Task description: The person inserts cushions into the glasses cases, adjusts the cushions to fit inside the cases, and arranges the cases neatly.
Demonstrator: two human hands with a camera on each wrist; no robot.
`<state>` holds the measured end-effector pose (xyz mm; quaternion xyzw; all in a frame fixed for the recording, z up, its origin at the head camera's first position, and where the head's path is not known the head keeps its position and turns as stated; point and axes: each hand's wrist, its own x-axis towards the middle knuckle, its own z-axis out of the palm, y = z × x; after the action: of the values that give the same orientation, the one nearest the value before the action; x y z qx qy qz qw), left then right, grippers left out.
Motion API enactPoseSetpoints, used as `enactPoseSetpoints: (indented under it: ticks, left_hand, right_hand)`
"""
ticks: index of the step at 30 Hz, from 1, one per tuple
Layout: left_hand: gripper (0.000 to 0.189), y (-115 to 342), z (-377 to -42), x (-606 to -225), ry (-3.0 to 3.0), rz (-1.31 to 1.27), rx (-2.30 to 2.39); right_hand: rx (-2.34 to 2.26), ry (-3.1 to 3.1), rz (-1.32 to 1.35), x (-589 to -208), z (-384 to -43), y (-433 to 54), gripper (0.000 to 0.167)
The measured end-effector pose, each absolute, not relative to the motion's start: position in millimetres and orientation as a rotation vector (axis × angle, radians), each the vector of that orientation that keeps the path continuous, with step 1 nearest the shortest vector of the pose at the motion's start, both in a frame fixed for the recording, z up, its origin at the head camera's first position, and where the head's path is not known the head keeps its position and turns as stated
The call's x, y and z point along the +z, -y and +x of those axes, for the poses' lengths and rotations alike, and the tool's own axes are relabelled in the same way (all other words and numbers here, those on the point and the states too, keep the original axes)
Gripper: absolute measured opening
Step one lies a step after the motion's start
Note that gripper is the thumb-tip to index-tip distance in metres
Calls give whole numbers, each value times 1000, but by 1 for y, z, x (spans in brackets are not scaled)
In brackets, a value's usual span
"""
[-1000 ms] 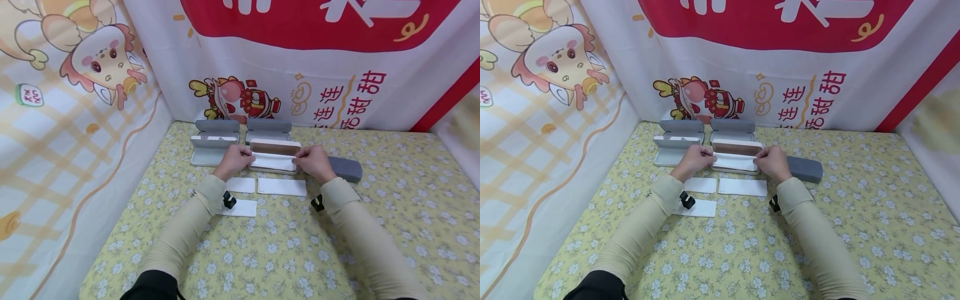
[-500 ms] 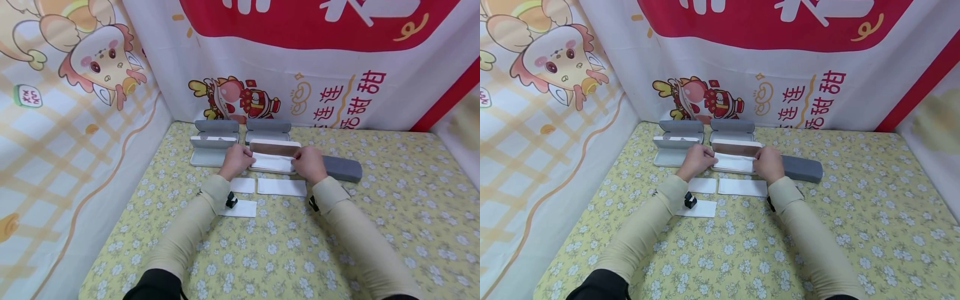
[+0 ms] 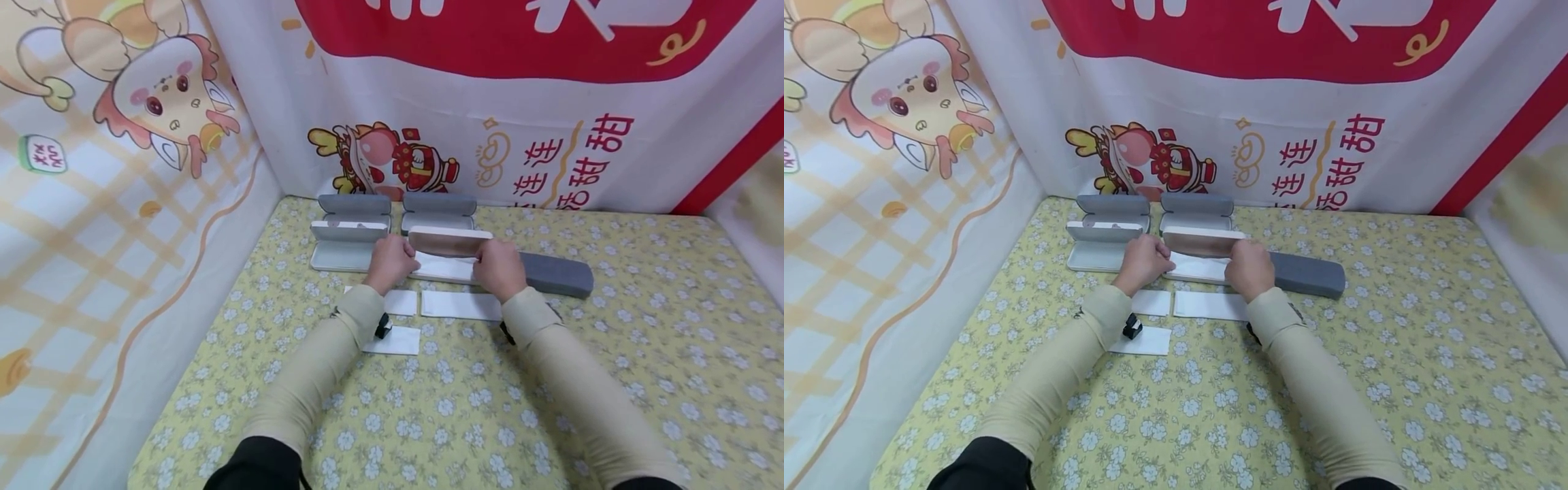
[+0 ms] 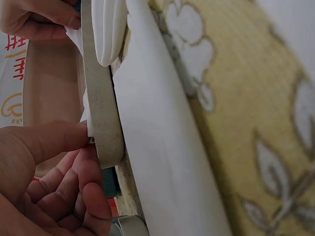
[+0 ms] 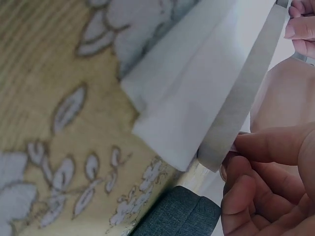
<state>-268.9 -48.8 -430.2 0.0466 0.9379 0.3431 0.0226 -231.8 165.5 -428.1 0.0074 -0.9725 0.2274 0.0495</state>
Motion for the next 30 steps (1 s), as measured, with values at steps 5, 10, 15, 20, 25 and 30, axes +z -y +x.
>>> enactPoseSetpoints:
  ticks: [5, 10, 15, 20, 25, 30]
  left_hand:
    - [18, 50, -269, -429, -2921, 145, 1061]
    - [19, 50, -268, -428, -2924, 139, 1075]
    - [20, 50, -268, -427, -2920, 147, 1107]
    - [23, 56, -267, -424, -2875, 213, 1139]
    - [49, 70, -267, -418, -2835, 254, 1150]
    - [61, 78, -269, -414, -2773, 173, 1166]
  right_hand:
    - [676, 2943, 42, -429, -232, -164, 46]
    - [654, 2935, 53, -430, -232, -164, 49]
    - [649, 2921, 49, -429, -232, -164, 48]
    - [737, 2902, 88, -426, -227, -168, 44]
    - [929, 2840, 121, -417, -219, -183, 43]
    - [1155, 2849, -5, -404, -218, -197, 41]
